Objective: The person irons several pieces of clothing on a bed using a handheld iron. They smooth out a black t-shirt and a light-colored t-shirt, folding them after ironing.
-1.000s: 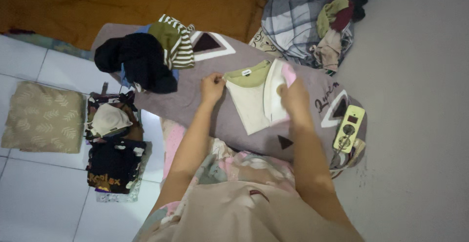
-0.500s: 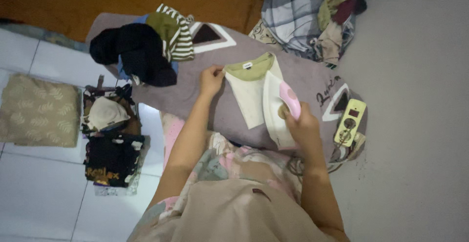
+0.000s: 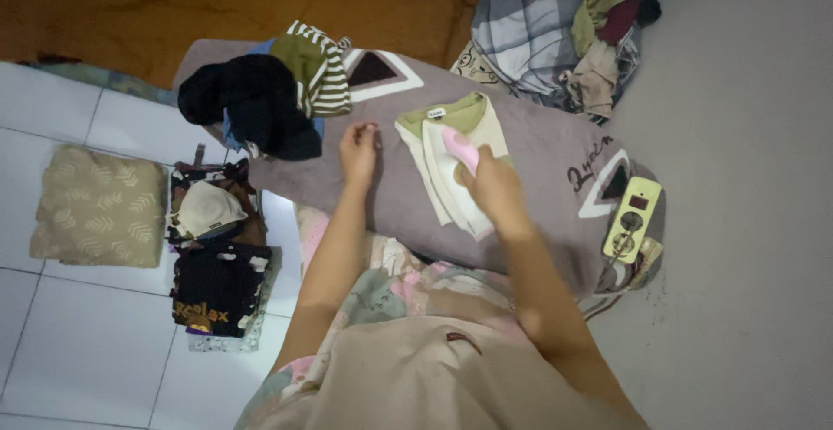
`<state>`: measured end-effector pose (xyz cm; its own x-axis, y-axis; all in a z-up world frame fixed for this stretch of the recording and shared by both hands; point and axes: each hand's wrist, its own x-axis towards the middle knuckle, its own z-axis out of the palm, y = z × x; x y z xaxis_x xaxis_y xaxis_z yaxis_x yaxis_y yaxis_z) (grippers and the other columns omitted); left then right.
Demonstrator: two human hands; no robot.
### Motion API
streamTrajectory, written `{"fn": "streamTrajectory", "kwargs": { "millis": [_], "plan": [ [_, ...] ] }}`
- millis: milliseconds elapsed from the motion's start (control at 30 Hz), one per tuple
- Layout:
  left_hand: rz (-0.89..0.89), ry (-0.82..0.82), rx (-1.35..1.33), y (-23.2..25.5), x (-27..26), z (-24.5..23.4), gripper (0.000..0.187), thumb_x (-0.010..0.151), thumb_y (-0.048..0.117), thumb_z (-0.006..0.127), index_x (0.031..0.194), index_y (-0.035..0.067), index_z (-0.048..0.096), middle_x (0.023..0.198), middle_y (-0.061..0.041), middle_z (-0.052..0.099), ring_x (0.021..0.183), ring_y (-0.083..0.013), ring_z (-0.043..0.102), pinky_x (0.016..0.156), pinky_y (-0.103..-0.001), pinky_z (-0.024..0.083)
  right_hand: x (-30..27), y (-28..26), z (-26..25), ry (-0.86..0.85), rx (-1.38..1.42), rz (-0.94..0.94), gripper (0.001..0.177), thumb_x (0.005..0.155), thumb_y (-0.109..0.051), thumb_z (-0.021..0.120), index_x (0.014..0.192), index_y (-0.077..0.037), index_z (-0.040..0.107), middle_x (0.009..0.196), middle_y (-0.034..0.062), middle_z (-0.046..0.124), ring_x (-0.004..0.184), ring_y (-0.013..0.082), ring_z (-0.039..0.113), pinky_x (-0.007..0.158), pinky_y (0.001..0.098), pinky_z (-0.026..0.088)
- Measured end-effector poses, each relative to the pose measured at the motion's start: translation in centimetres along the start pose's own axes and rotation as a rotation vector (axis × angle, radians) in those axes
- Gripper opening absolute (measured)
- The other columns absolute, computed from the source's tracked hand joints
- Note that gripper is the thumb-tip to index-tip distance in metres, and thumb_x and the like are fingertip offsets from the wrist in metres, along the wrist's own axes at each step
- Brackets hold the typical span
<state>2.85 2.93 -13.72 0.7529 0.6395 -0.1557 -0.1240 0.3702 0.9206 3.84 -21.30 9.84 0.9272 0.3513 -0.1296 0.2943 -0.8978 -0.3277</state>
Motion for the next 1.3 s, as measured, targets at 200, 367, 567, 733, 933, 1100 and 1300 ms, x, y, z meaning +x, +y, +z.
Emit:
{"fn": "streamTrajectory", "kwargs": {
  "millis": [200, 367, 567, 733, 933, 1100, 1300],
  "plan": [
    [0.018, 0.025, 0.053, -1.6, -0.6, 0.8, 0.005, 0.100, 0.008, 0.065, 0.102, 0.004, 0.068, 0.082, -0.001, 0.065, 0.067, -0.0093, 0.056, 0.059, -0.026, 0.046, -5.4, 1.1, 0.2, -0.217, -0.059, 0.245, 0.045, 0.094, -0.041, 0.066, 0.120, -0.007, 0.053, 0.097, 0.0268, 0.071, 0.092, 0.0480, 0.069, 0.079, 0.0578, 0.053],
    [0.506, 0.058, 0.539, 1.7, -3.8, 2.2, 0.010, 0.098, 0.006, 0.063, 0.105, 0.006, 0.069, 0.093, -0.009, 0.066, 0.079, -0.0235, 0.064, 0.071, -0.036, 0.053, -6.9, 3.4, -2.5, -0.051, 0.027, 0.326, 0.046, 0.096, -0.045, 0.065, 0.119, -0.006, 0.056, 0.097, 0.0286, 0.070, 0.094, 0.0509, 0.067, 0.080, 0.0593, 0.051],
    [-0.097, -0.206, 0.698, 5.8, -9.5, 6.3, 0.031, 0.093, 0.030, 0.071, 0.104, 0.002, 0.068, 0.083, -0.015, 0.072, 0.073, -0.0283, 0.072, 0.070, -0.042, 0.056, -7.9, 5.6, -7.3, 0.226, 0.297, 0.210, 0.047, 0.099, -0.041, 0.058, 0.123, 0.000, 0.055, 0.089, 0.0244, 0.072, 0.082, 0.0437, 0.075, 0.073, 0.0522, 0.059],
    [0.056, -0.308, 0.634, 5.4, -10.0, 7.9, 0.035, 0.081, 0.026, 0.079, 0.099, -0.004, 0.071, 0.075, -0.014, 0.075, 0.062, -0.0233, 0.074, 0.057, -0.038, 0.057, -5.0, 4.9, -6.5, 0.321, 0.058, 0.112, 0.038, 0.100, -0.032, 0.061, 0.127, -0.004, 0.061, 0.098, 0.0299, 0.070, 0.088, 0.0518, 0.067, 0.076, 0.0591, 0.051],
    [-0.351, -0.377, 0.589, 3.9, -8.8, 7.0, 0.024, 0.089, 0.019, 0.073, 0.088, -0.005, 0.068, 0.066, -0.015, 0.071, 0.050, -0.0206, 0.070, 0.046, -0.036, 0.057, 0.5, 5.7, -1.0, 0.178, 0.047, 0.314, 0.046, 0.094, -0.036, 0.066, 0.119, 0.001, 0.056, 0.097, 0.0304, 0.070, 0.091, 0.0515, 0.066, 0.079, 0.0599, 0.050],
    [-0.412, -0.335, 0.433, 3.5, -8.8, 5.6, 0.023, 0.091, 0.019, 0.071, 0.085, -0.002, 0.068, 0.067, -0.012, 0.071, 0.051, -0.0176, 0.069, 0.046, -0.033, 0.055, 1.5, 4.9, -3.0, 0.264, 0.103, 0.221, 0.044, 0.091, -0.035, 0.070, 0.116, 0.000, 0.059, 0.097, 0.0306, 0.070, 0.091, 0.0505, 0.066, 0.078, 0.0587, 0.051],
    [-0.227, 0.086, 0.137, 2.5, -4.5, -1.5, 0.012, 0.097, 0.014, 0.063, 0.097, 0.002, 0.067, 0.074, -0.008, 0.070, 0.056, -0.0138, 0.062, 0.048, -0.028, 0.049, -3.0, 0.1, -3.5, 0.081, 0.000, 0.151, 0.042, 0.095, -0.042, 0.069, 0.116, -0.007, 0.062, 0.095, 0.0255, 0.071, 0.089, 0.0450, 0.068, 0.077, 0.0559, 0.052]
  ]
}}
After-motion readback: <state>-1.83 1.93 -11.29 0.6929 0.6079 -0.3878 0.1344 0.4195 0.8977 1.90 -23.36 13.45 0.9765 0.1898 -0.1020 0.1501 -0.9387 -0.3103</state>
